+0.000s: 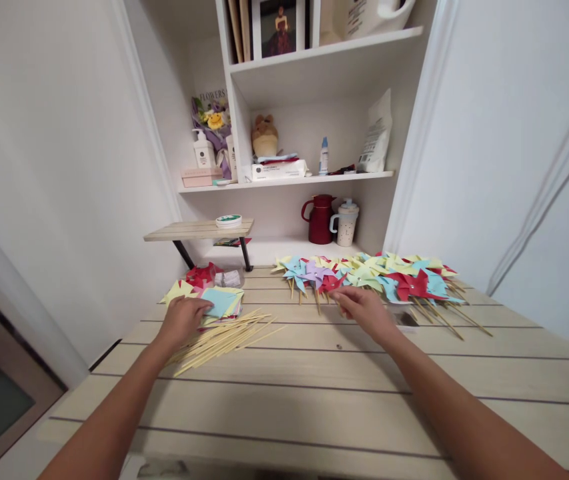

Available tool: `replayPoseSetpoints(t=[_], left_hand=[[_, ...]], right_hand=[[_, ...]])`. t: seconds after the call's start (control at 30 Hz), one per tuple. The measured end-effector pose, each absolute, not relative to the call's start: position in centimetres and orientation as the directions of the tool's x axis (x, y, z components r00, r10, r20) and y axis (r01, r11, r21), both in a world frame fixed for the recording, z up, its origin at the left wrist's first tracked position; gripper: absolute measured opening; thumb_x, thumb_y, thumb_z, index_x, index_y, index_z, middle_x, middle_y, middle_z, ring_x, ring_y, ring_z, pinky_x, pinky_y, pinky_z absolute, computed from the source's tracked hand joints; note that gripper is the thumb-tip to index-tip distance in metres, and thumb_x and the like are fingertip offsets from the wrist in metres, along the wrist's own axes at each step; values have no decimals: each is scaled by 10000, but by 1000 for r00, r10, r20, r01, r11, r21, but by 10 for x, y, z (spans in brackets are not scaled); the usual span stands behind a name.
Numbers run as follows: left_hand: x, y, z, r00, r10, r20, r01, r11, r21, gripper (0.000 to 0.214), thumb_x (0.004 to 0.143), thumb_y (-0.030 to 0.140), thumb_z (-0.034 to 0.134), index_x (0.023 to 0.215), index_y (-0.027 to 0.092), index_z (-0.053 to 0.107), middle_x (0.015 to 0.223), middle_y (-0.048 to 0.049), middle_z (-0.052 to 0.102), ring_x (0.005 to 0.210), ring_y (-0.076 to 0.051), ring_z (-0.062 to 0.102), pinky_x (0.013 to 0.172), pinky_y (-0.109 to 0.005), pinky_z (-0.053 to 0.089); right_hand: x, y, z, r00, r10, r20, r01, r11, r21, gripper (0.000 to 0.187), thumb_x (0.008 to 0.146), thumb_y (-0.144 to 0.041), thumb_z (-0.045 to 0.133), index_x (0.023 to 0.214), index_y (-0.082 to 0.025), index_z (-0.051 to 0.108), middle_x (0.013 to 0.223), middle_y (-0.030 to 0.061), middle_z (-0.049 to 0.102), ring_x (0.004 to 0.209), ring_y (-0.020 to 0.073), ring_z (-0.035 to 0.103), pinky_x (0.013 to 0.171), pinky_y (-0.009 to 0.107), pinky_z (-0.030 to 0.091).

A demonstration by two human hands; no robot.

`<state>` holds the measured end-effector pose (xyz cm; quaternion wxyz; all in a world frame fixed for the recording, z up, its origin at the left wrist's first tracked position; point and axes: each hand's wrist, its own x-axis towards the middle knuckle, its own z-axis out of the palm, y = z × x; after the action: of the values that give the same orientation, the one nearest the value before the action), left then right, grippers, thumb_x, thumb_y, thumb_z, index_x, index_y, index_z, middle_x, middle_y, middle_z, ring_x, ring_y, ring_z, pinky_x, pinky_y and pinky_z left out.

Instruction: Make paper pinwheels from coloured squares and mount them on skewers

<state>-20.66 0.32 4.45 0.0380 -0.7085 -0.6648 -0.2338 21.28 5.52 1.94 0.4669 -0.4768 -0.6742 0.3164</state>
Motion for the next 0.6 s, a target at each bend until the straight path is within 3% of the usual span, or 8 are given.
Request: replayPoseSetpoints(t=[0.17,0.27,0.4,0.6], left_hand=[[-194,2,43,42,858,511,985,-121,124,314,916,247,446,896,253,760,1054,-67,773,1028,-268,656,1075,-457,269],[-184,0,39,94,877,471,989,-138,61,230,882,271,552,1003,265,747,1238,-95,701,1199,-304,575,1078,-478,263],[-176,-2,32,138,927,348,990,-139,-22,437,783,232,673,1219,251,663,1421,-161,554,1343,-355,441,1078,-526,249],[-182,-2,39,153,931,333,979,-189,81,226,867,216,510,901,223,733,1031,-115,748,1010,-276,641,941,-382,381]], right_hand=[[213,56,19,-100,940,325,333,340,-880,374,820,-525,582,869,-183,725,557,-20,530,504,145,478,528,273,384],[213,56,19,-96,940,328,323,341,-883,356,820,-509,589,873,-185,728,565,-19,534,500,145,485,528,275,394],[213,56,19,-123,931,345,316,366,-875,331,839,-490,576,861,-193,719,572,-23,534,502,141,480,540,277,395],[214,59,17,-129,926,354,314,377,-872,287,847,-453,567,818,-201,700,575,-28,529,502,137,471,541,276,378]])
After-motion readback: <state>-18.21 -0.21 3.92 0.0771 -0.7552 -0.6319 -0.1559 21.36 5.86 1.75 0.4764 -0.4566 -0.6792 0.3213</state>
